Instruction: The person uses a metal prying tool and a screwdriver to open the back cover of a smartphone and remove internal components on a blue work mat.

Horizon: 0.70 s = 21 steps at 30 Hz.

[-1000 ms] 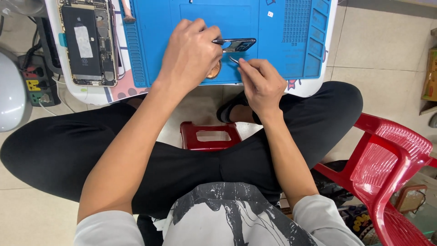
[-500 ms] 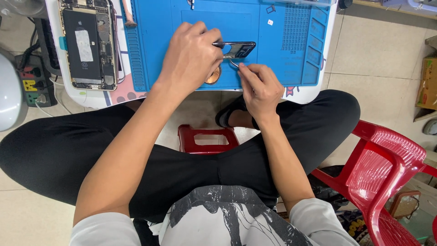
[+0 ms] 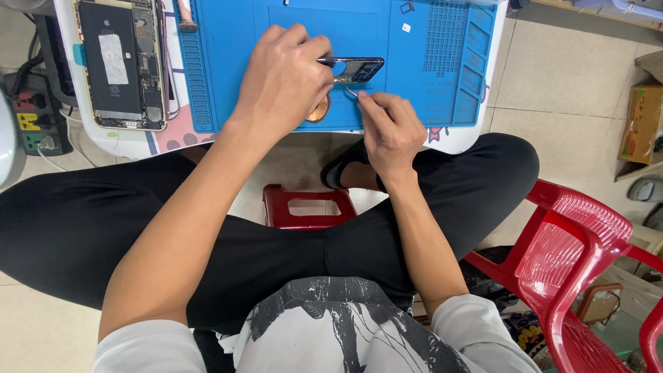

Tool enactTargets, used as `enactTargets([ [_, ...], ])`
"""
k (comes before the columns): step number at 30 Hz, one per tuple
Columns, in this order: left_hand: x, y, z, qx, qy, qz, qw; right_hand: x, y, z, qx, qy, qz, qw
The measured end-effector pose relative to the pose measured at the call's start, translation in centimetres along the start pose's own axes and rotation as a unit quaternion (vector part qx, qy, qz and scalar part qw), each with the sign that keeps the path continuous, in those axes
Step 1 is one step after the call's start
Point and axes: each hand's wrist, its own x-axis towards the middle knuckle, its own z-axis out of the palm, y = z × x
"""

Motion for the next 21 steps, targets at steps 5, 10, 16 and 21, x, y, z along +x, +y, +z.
enactTargets([
  [5,-0.03,0.04,-0.13,0.015,-0.003,0.004,1.0,0.23,-0.25,-0.15,0.003,-0.002,0.011,1.0],
  [10,-0.13,0.02,-0.13,-0.003,0.003,0.004,1.0,0.06,-0.19,-0.05,0.003,0.002,0.021,1.0],
  [16,-0.2,0.01,-0.33,0.02,-0.01,0.008,1.0,0.17,-0.36,-0.17,0.01,-0.001,0.031,0.999],
  [21,-0.12,0.02,-0.37,0.024,-0.009,0.006,1.0,0.27,-0.36,-0.17,0.021,-0.002,0.04,0.999],
])
